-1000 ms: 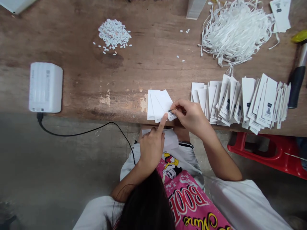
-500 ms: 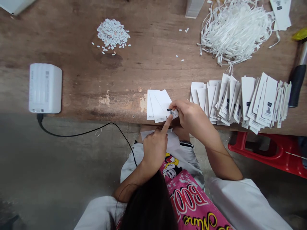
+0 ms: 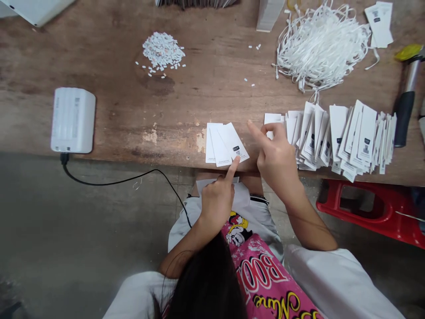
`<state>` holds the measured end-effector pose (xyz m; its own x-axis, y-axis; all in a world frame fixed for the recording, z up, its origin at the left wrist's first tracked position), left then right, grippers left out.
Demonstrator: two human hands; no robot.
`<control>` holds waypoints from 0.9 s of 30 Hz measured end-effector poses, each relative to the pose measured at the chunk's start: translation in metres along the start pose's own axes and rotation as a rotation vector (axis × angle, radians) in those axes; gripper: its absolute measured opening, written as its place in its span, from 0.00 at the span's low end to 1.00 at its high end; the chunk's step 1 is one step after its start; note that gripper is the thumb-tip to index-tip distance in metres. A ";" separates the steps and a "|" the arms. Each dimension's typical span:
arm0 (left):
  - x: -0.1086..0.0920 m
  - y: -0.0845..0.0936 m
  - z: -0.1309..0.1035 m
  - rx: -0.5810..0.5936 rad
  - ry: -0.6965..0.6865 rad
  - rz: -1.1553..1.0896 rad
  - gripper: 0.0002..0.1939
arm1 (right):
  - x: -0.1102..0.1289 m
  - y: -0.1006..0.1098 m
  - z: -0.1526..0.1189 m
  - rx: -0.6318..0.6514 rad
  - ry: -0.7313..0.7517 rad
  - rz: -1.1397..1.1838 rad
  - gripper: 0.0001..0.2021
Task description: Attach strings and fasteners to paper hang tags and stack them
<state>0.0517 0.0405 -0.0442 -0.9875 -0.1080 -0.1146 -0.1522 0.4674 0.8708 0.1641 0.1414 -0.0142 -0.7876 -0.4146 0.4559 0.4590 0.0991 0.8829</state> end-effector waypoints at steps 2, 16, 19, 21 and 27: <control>0.003 -0.003 0.001 0.015 -0.003 -0.069 0.41 | 0.003 -0.004 -0.011 0.081 0.054 -0.060 0.29; 0.042 -0.014 -0.022 0.131 -0.147 -1.084 0.43 | 0.015 -0.019 -0.027 0.276 0.238 -0.227 0.30; 0.047 -0.010 -0.024 0.150 -0.209 -1.072 0.43 | 0.014 -0.019 -0.036 0.228 0.365 -0.268 0.19; 0.050 -0.010 -0.025 0.167 -0.229 -1.071 0.42 | 0.015 -0.014 -0.042 0.135 0.462 -0.276 0.16; 0.052 -0.011 -0.028 0.234 -0.238 -1.172 0.41 | 0.012 0.041 -0.053 -0.409 0.525 -0.225 0.16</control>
<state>0.0033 0.0048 -0.0466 -0.2259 -0.4189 -0.8795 -0.9358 0.3441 0.0764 0.1956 0.0923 0.0216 -0.6258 -0.7776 0.0615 0.5074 -0.3460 0.7892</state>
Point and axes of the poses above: each hand's wrist, its own z-axis towards the middle knuckle, its own y-axis out of the back of the hand, x = y × z, the point moved 4 cm from there along z, towards the middle knuckle, and after that the axes turned 3 degrees about z, right-handed, at the moved point
